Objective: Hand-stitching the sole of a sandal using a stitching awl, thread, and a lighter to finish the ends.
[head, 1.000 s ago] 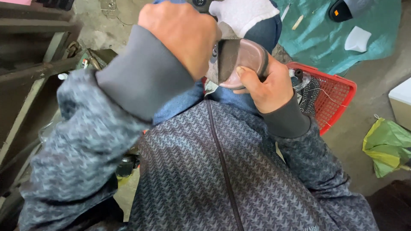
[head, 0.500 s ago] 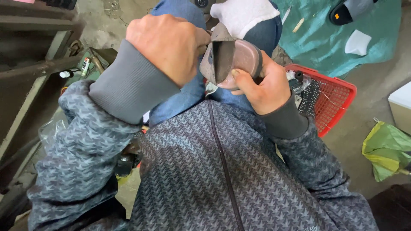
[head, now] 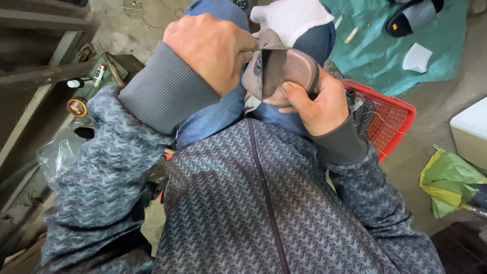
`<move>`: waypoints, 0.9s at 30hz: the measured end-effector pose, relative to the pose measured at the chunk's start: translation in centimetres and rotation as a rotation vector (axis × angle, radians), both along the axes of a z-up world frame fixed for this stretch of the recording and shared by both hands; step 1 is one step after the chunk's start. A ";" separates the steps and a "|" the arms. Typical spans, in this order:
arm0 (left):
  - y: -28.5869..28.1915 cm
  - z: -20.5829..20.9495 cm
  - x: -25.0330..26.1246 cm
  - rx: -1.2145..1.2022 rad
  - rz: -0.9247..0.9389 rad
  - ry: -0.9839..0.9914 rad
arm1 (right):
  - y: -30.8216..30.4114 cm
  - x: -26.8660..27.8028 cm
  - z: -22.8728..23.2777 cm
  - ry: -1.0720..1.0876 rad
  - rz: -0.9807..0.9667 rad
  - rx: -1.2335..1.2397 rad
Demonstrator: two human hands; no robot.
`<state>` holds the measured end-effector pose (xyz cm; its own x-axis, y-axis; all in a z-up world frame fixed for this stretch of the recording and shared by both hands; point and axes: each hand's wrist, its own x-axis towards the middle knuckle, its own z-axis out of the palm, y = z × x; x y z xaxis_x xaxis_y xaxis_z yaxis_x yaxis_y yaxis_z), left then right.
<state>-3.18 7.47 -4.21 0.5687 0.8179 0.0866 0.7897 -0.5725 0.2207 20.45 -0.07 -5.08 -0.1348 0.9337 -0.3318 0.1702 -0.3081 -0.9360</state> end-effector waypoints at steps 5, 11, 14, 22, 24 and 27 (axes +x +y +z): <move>0.1 0.1 0.1 -0.026 0.004 -0.015 | -0.1 0.3 -0.5 -0.004 0.013 0.032; -0.5 -0.3 0.3 0.012 -0.048 -0.108 | -0.5 0.8 -0.6 -0.167 0.071 0.154; -1.2 0.8 0.6 -0.036 -0.095 -0.251 | -0.6 1.2 -0.7 -0.265 0.117 0.200; -3.3 0.9 0.8 -0.118 -0.150 -0.245 | -0.4 0.8 -1.0 -0.584 0.065 0.281; -4.0 -0.7 -0.7 -0.100 -0.083 -0.060 | -2.0 -0.3 -2.3 -0.813 0.083 0.344; -5.8 0.2 -0.4 -0.310 -0.055 -0.251 | -4.4 -1.8 -4.3 -0.894 0.067 0.474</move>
<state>-3.62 1.62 -4.02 0.6047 0.7963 -0.0181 0.6597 -0.4880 0.5715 18.61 -4.44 -9.36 -0.0755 0.9949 0.0664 0.8716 0.0982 -0.4803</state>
